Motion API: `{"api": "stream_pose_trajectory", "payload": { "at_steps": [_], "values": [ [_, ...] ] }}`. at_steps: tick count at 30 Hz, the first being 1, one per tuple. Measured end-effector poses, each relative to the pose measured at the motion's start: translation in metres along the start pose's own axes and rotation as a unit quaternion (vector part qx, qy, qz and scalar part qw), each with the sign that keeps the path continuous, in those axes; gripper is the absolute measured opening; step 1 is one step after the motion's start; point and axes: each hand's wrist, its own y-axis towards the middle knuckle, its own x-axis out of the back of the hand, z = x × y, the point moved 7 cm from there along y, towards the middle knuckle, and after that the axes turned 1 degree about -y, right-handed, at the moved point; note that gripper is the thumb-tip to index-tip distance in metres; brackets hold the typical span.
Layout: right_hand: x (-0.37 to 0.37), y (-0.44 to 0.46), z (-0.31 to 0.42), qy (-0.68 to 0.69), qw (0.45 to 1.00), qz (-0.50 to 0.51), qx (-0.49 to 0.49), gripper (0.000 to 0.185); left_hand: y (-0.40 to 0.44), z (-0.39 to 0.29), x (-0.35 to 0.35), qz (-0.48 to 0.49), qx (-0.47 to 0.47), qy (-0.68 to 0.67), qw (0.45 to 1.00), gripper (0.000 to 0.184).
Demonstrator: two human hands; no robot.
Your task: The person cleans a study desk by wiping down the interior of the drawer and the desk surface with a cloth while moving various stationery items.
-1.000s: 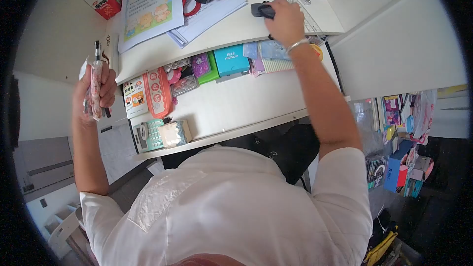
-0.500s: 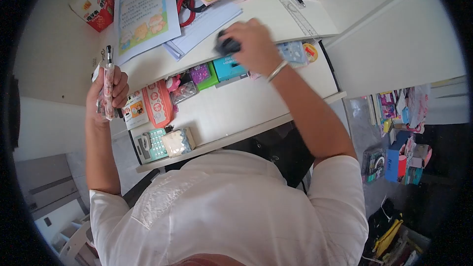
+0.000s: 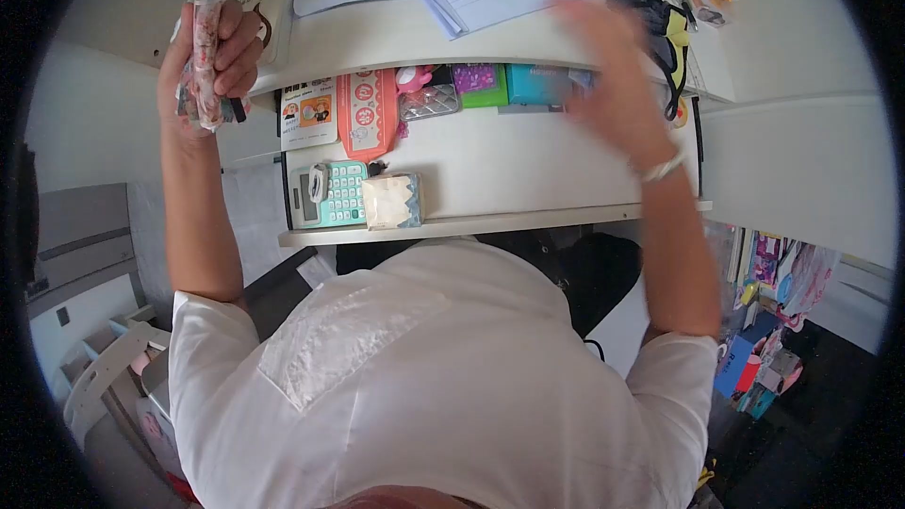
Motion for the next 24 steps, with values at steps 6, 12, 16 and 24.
{"api": "stream_pose_trajectory", "payload": {
  "at_steps": [6,12,16,24],
  "values": [
    [-0.125,-0.042,0.151,0.271,0.940,0.208,-0.003,0.070,-0.005,0.017,0.012,-0.007,0.006,-0.056,0.998,0.040],
    [-0.088,-0.048,0.106,0.277,0.945,0.167,-0.045,0.066,-0.016,0.028,0.021,-0.034,-0.008,-0.056,0.998,0.040],
    [-0.015,-0.110,-0.007,0.176,0.969,0.020,-0.175,0.072,-0.021,0.033,0.031,-0.042,-0.014,-0.069,0.997,0.039],
    [0.032,-0.315,-0.188,0.024,0.852,-0.130,-0.506,0.071,-0.020,0.047,0.051,-0.069,0.003,-0.095,0.993,0.038]
  ]
}}
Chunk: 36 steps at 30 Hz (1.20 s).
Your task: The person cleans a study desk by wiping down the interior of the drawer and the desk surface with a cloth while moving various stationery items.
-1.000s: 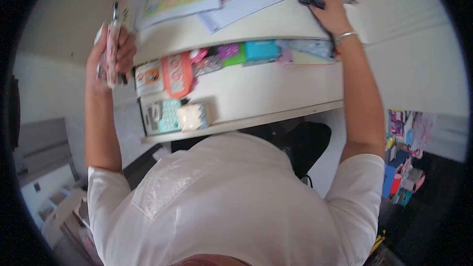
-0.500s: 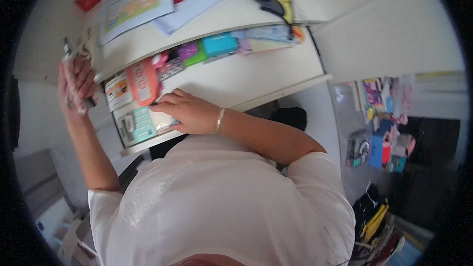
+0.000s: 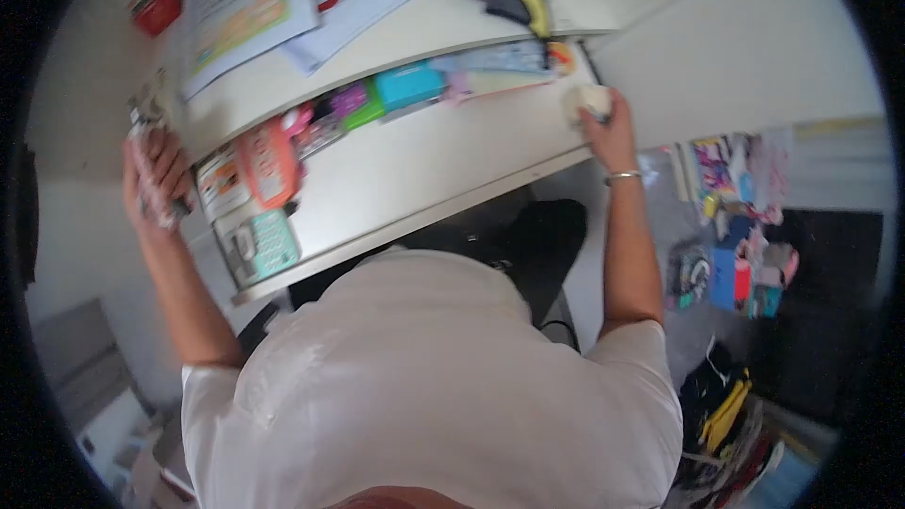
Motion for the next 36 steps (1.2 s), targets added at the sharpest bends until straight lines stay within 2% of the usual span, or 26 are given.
{"api": "stream_pose_trajectory", "payload": {
  "at_steps": [2,4,7,9,10,11,13,17,21,27,30,32,34,36],
  "values": [
    [-0.002,-0.009,0.024,-0.124,0.992,-0.001,0.003,0.073,0.001,-0.002,-0.010,0.015,0.002,-0.006,1.000,0.040],
    [0.000,-0.019,0.073,-0.240,0.966,-0.023,0.095,0.063,0.000,-0.006,-0.024,0.047,0.002,-0.006,0.999,0.041],
    [-0.012,-0.041,0.185,-0.156,0.966,-0.047,0.203,0.049,-0.003,-0.012,-0.026,0.048,-0.009,-0.003,0.999,0.041],
    [-0.077,-0.072,0.237,0.084,0.965,0.115,0.222,0.037,-0.003,-0.014,-0.022,0.044,-0.015,-0.006,0.999,0.041],
    [-0.110,-0.099,0.281,0.139,0.929,0.204,0.274,0.031,-0.002,-0.014,-0.021,0.040,-0.015,-0.008,0.999,0.041],
    [-0.138,-0.126,0.322,0.150,0.886,0.276,0.341,0.025,-0.002,-0.015,-0.022,0.037,-0.017,-0.009,0.999,0.040],
    [-0.186,-0.169,0.370,0.152,0.826,0.338,0.424,0.028,-0.004,-0.015,-0.027,0.052,-0.008,-0.007,0.999,0.041],
    [-0.244,-0.201,0.385,0.021,0.828,0.283,0.483,0.021,-0.009,-0.018,-0.031,0.056,-0.021,-0.002,0.998,0.041],
    [-0.255,-0.201,0.380,-0.018,0.830,0.267,0.489,0.021,-0.007,-0.018,-0.030,0.059,-0.023,-0.015,0.998,0.043],
    [-0.250,-0.199,0.372,0.022,0.823,0.276,0.496,0.015,-0.004,-0.006,-0.022,0.059,-0.010,-0.018,0.998,0.044],
    [-0.243,-0.189,0.366,0.138,0.844,0.326,0.404,0.019,-0.003,-0.002,-0.019,0.056,-0.005,-0.024,0.998,0.044],
    [-0.239,-0.182,0.356,0.217,0.842,0.400,0.290,0.022,-0.003,-0.001,-0.018,0.054,-0.001,-0.030,0.998,0.043],
    [-0.237,-0.179,0.341,0.305,0.820,0.459,0.156,0.025,-0.003,-0.001,-0.020,0.053,0.003,-0.036,0.998,0.042],
    [-0.235,-0.179,0.326,0.398,0.771,0.497,0.002,0.030,-0.003,0.000,-0.019,0.048,0.002,-0.033,0.998,0.042]
  ]
}}
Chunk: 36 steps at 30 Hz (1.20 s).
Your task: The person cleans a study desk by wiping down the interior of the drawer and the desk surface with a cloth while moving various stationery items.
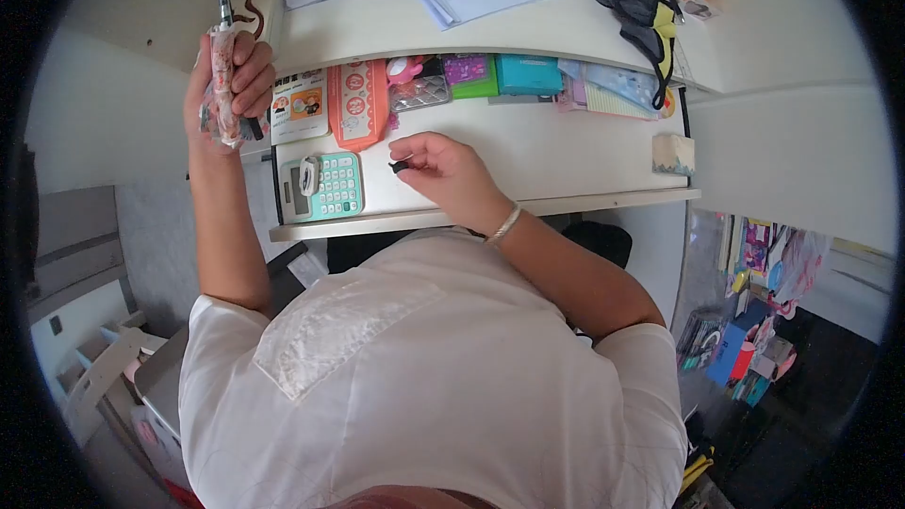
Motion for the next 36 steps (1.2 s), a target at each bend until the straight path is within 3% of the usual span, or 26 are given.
{"api": "stream_pose_trajectory", "payload": {
  "at_steps": [3,6,21,24,27,31,36],
  "values": [
    [0.012,-0.013,0.014,0.210,0.976,-0.026,-0.049,0.034,0.001,0.005,0.001,-0.017,0.007,0.006,1.000,0.041],
    [0.023,-0.025,0.027,0.303,0.950,-0.022,-0.073,0.035,0.002,0.014,0.004,-0.029,0.016,0.012,0.999,0.043],
    [0.076,-0.046,0.073,0.325,0.941,0.008,0.095,0.040,0.010,0.043,0.004,-0.061,0.067,0.020,0.996,0.045],
    [0.108,-0.051,0.085,0.307,0.944,-0.043,0.108,0.042,0.011,0.046,0.006,-0.070,0.067,0.025,0.995,0.044],
    [0.175,-0.058,0.112,0.099,0.965,-0.180,0.163,0.039,0.013,0.047,0.008,-0.046,0.069,0.019,0.996,0.044],
    [0.315,-0.079,0.166,-0.074,0.872,-0.423,0.234,0.039,0.014,0.046,0.010,-0.074,0.069,0.032,0.994,0.045],
    [0.436,-0.076,0.183,-0.188,0.787,-0.558,0.187,0.042,0.016,0.047,0.014,-0.090,0.062,0.040,0.993,0.046]
  ]
}}
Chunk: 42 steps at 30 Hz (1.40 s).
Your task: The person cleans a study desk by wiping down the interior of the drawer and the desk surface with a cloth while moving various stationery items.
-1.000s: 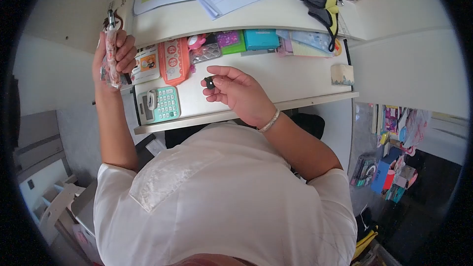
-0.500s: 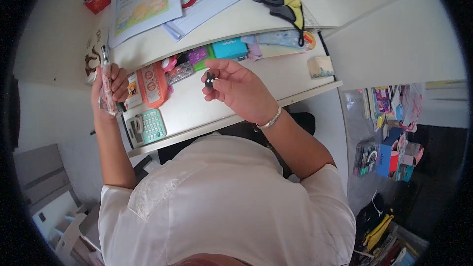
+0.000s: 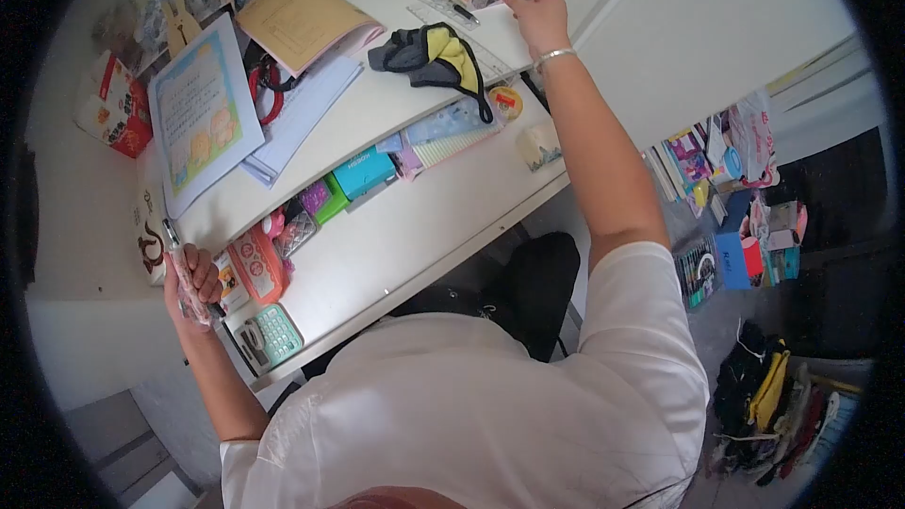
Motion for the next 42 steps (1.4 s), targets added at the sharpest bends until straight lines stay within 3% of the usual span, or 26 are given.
{"api": "stream_pose_trajectory", "payload": {
  "at_steps": [3,6,9,12,15,24,30,36,39,42],
  "values": [
    [-0.008,0.044,-0.016,-0.082,0.991,-0.026,0.100,0.040,0.000,-0.001,0.003,-0.018,-0.001,0.002,1.000,0.046],
    [-0.023,0.068,-0.030,-0.128,0.984,-0.025,0.119,0.039,-0.001,-0.003,0.005,-0.034,-0.005,0.010,0.999,0.046],
    [-0.037,0.075,-0.049,-0.087,0.992,-0.036,0.090,0.037,-0.001,-0.003,0.005,-0.036,-0.004,0.016,0.999,0.045],
    [-0.039,0.072,-0.052,-0.141,0.985,-0.046,0.085,0.036,-0.001,-0.003,0.006,-0.037,0.000,0.016,0.999,0.045],
    [-0.041,0.071,-0.047,-0.140,0.982,-0.042,0.123,0.036,0.000,-0.004,0.005,-0.038,0.002,0.026,0.999,0.045],
    [-0.040,0.077,-0.055,-0.123,0.986,-0.002,0.109,0.036,0.000,-0.003,0.005,-0.024,-0.002,0.007,1.000,0.045],
    [-0.039,0.069,-0.043,-0.201,0.974,0.018,0.105,0.036,0.000,-0.003,0.003,-0.004,-0.005,-0.001,1.000,0.045],
    [-0.019,0.058,-0.036,-0.200,0.967,-0.031,0.155,0.038,0.001,-0.002,0.005,0.000,-0.002,-0.011,1.000,0.044],
    [-0.011,0.019,-0.003,-0.108,0.983,-0.030,0.148,0.032,-0.006,0.000,0.023,-0.017,0.010,-0.063,0.998,0.043],
    [-0.055,-0.103,0.075,0.046,0.983,0.046,0.173,0.019,-0.006,-0.006,0.015,-0.027,0.018,-0.038,0.999,0.044]
  ]
}}
